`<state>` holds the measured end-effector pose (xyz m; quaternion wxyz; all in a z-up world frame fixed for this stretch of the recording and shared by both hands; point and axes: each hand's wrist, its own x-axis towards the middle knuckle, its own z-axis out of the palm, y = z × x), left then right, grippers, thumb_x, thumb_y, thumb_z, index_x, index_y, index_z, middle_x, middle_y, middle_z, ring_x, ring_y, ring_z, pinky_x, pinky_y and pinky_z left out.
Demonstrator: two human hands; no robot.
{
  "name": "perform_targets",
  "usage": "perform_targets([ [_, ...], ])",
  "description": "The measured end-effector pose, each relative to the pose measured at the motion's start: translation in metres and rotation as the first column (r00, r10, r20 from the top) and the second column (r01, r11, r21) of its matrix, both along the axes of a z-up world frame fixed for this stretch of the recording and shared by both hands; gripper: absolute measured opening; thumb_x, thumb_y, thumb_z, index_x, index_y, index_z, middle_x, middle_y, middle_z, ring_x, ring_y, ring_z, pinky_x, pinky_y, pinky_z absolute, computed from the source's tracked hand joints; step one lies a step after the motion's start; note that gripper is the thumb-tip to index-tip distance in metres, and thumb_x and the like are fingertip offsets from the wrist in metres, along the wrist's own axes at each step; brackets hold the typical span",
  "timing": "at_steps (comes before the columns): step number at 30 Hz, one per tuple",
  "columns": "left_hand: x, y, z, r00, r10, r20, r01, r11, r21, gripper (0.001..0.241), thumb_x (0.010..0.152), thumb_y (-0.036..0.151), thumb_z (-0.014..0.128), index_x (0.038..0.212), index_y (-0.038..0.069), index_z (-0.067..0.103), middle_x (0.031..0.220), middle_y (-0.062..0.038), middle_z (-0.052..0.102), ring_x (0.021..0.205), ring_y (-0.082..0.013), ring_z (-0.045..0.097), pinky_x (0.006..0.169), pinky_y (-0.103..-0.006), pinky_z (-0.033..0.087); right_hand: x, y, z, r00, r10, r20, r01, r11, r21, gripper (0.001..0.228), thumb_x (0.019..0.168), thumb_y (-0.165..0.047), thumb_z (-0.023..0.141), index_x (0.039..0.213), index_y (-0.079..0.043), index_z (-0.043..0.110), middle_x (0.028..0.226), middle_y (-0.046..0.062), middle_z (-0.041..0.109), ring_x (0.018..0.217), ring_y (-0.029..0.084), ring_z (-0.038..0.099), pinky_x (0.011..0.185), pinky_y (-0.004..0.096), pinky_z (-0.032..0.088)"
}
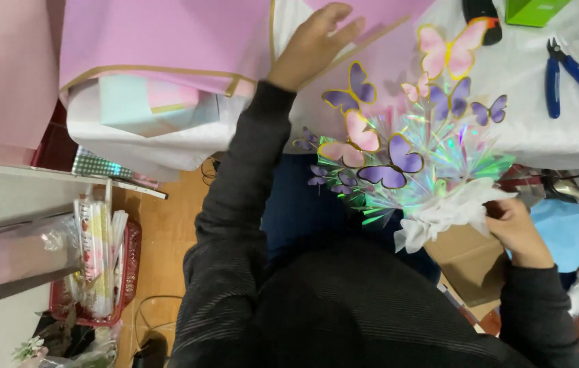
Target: The person wraps a rectangular cardboard box with a sheet of pink paper featuring butterfly designs. They fold the paper around the box, tuck the edges, and secure the wrapping with tape. The person then smooths the paper and folds the ends to complete the package.
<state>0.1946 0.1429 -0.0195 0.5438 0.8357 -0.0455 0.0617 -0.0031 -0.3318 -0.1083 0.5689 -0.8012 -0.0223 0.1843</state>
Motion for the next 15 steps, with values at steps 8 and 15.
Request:
perform_targets([
  [8, 0.069, -0.039, -0.051, 0.892, -0.408, -0.196, 0.447, 0.86, 0.247, 0.038, 0.081, 0.049, 0.084, 0.092, 0.017, 0.066, 0.082, 0.007, 0.061, 0.075, -0.0095, 0.055, 0.069, -0.0272, 0.043, -0.027, 0.021, 0.006, 0.983, -0.097, -0.156, 0.11, 0.991, 0.073, 0.031, 0.078, -0.002, 0.077, 0.109, -0.003, 0.073, 0.11, 0.009, 0.075, 0.105, 0.019, 0.069, 0.083, 0.035, 0.055],
  [15, 0.068, -0.04, -0.036, 0.854, -0.493, -0.168, 0.483, 0.87, -0.098, 0.013, 0.091, 0.022, 0.083, 0.096, 0.022, 0.071, 0.088, 0.012, 0.073, 0.082, 0.0005, 0.066, 0.073, -0.0161, 0.048, -0.031, 0.02, -0.02, 0.996, -0.079, -0.051, 0.083, 0.992, 0.092, 0.037, 0.081, -0.01, 0.078, 0.116, -0.003, 0.073, 0.114, 0.01, 0.075, 0.106, 0.02, 0.07, 0.089, 0.036, 0.056],
])
